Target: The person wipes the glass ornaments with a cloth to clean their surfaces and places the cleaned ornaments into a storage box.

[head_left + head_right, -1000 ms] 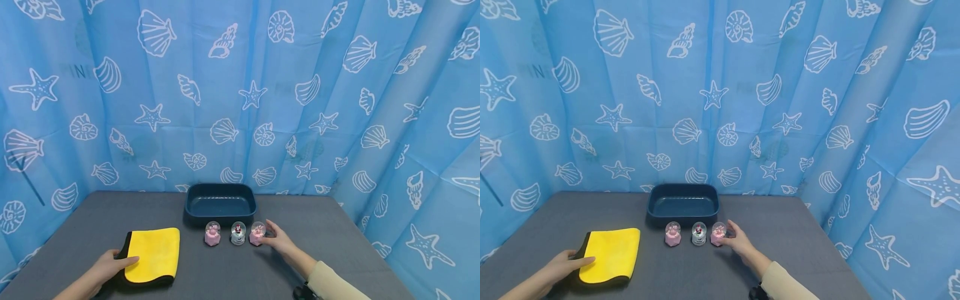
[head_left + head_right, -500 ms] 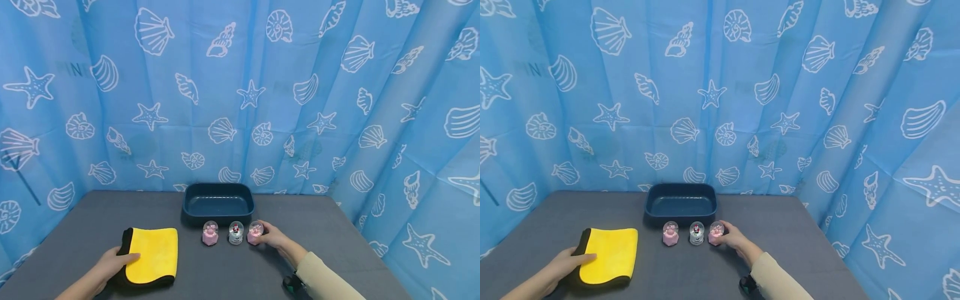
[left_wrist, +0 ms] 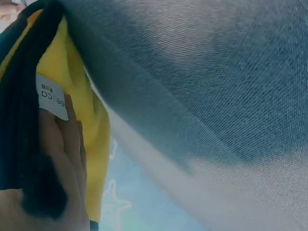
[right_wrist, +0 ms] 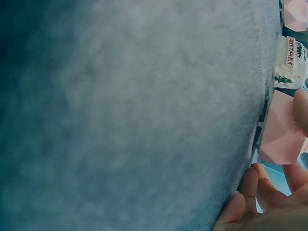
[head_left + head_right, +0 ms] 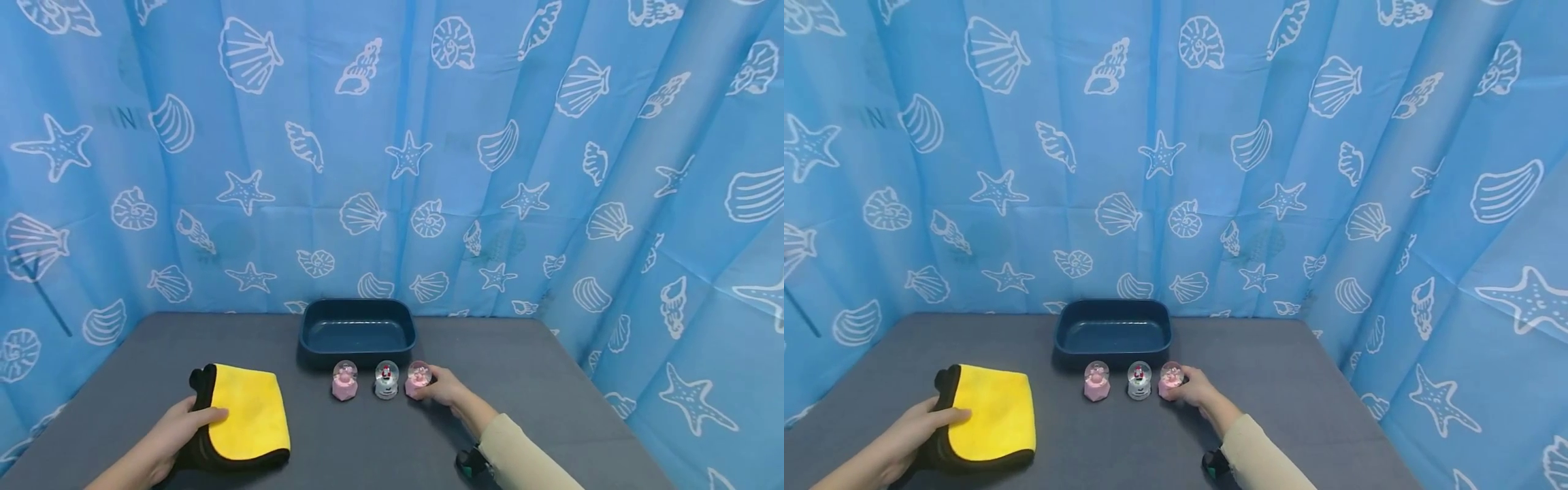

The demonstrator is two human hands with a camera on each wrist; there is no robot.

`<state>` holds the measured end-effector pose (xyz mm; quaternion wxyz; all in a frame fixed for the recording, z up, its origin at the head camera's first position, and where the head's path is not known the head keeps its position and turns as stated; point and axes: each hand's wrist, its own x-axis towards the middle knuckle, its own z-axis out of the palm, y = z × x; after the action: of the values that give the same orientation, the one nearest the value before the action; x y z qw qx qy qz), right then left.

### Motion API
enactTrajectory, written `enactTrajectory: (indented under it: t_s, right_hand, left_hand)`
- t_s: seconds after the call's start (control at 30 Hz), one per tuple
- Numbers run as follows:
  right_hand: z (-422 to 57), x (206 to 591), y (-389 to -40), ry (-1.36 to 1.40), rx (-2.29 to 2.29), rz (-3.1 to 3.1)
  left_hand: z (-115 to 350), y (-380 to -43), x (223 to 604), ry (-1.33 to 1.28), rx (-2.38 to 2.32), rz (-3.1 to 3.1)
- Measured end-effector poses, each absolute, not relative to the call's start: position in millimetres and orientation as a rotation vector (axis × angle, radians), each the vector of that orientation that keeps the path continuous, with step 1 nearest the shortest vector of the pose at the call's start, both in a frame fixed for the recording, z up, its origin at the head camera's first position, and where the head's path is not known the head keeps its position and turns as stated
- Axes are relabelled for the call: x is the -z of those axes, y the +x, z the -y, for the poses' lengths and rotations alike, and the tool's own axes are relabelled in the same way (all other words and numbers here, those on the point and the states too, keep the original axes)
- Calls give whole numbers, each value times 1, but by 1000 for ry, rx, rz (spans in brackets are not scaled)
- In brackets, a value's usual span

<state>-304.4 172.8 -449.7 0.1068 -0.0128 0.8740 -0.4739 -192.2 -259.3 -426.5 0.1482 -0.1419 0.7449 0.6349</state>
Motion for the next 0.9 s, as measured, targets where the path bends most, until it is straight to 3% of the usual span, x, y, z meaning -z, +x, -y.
enactTrajectory:
  t_s: [0.9]
  right_hand:
    - [-177, 410, -278, -103, 1798, -2254]
  left_hand:
    - [248, -174, 408, -405, -2065, -1978]
